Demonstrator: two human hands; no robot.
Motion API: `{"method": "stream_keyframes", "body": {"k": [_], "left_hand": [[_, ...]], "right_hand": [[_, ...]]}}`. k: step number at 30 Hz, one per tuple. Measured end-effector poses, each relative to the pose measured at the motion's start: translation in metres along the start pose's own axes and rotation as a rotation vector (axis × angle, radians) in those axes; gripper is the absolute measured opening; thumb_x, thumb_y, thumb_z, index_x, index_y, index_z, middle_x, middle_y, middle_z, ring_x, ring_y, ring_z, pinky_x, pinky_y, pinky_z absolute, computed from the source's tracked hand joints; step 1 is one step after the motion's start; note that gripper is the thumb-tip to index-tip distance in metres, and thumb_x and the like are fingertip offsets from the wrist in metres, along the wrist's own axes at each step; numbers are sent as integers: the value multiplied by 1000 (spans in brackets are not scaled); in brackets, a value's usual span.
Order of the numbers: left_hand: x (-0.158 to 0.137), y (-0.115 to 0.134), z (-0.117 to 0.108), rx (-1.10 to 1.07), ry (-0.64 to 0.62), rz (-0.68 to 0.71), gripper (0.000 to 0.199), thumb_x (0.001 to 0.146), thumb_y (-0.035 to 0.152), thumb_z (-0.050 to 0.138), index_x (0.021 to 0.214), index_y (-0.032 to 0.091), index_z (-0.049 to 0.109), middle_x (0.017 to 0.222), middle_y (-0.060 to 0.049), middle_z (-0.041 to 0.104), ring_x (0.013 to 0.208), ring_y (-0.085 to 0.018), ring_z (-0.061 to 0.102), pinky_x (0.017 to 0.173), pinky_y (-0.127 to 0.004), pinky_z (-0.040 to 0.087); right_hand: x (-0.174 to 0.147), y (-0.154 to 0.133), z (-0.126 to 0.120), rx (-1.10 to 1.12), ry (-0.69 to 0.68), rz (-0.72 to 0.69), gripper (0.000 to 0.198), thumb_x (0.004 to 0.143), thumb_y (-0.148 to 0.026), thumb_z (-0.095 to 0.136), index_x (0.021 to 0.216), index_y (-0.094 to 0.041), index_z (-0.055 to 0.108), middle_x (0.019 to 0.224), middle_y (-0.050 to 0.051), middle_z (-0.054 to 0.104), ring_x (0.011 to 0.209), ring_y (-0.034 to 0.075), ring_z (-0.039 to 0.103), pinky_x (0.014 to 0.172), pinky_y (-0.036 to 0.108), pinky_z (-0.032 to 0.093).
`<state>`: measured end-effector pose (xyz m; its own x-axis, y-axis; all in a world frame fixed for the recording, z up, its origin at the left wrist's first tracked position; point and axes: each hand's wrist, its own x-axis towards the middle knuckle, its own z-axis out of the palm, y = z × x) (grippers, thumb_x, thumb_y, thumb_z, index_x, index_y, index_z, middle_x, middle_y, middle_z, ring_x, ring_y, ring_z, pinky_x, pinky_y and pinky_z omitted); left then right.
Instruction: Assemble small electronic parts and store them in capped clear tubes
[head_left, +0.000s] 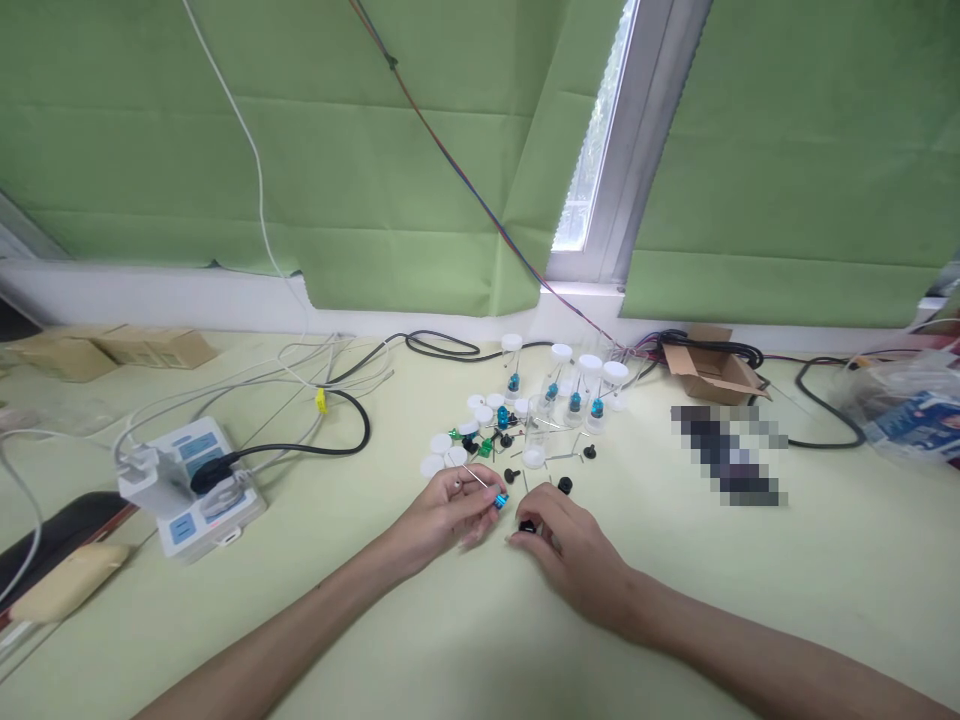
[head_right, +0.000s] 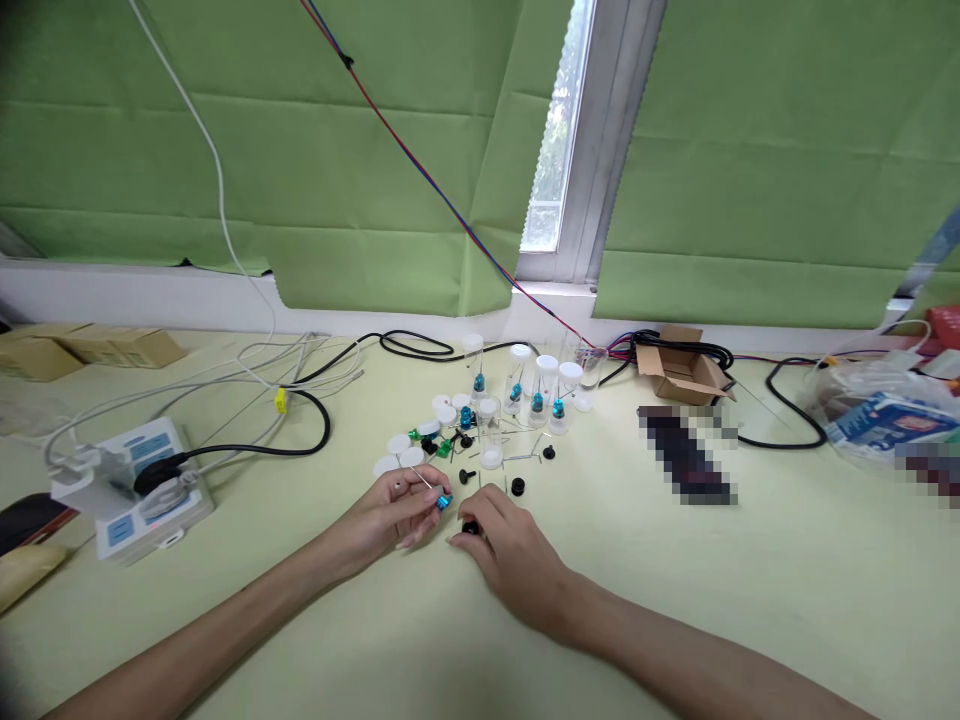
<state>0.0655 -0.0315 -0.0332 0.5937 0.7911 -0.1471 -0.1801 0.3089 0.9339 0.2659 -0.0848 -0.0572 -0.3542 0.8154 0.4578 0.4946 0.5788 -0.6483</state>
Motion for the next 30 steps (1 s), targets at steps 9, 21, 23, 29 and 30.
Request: {"method": "stream_keyframes", "body": {"k": [9,21,23,29,30], "left_hand": [[-3,-3,6,65,-98,29,25,85,37,71,92,15,62,59,0,60,47,-8,47,44,-21,34],[-6,-1,8,179,-134,38,27,84,39,71,92,14,64,67,-1,60,51,-9,50,47,-21,37],[-6,-1,8,186,-127,35,28,83,39,72,92,14,63,68,-1,60,51,-9,51,47,-21,37],[-6,-7,6,275,-133,66,25,87,38,67,95,15,62,59,2,57,48,-8,47,47,-21,34],[-6,-8,6,286,-127,77,25,87,38,67,95,15,62,58,2,56,48,-9,46,47,-22,34]], "right_hand": [[-2,4,4,176,138,125,14,89,-19,64,101,-22,58,87,3,65,73,16,63,66,27,55],[-4,9,8,335,85,165,10,87,-23,68,94,-22,61,86,2,63,57,12,63,53,24,58],[-3,8,7,333,85,164,9,87,-23,68,93,-22,61,84,1,61,56,11,62,52,23,57],[-2,7,6,332,80,156,7,88,-24,66,93,-22,63,82,2,61,60,13,60,47,22,57],[-2,7,5,329,75,151,8,88,-25,67,94,-22,64,83,2,61,62,13,60,48,22,57]]}}
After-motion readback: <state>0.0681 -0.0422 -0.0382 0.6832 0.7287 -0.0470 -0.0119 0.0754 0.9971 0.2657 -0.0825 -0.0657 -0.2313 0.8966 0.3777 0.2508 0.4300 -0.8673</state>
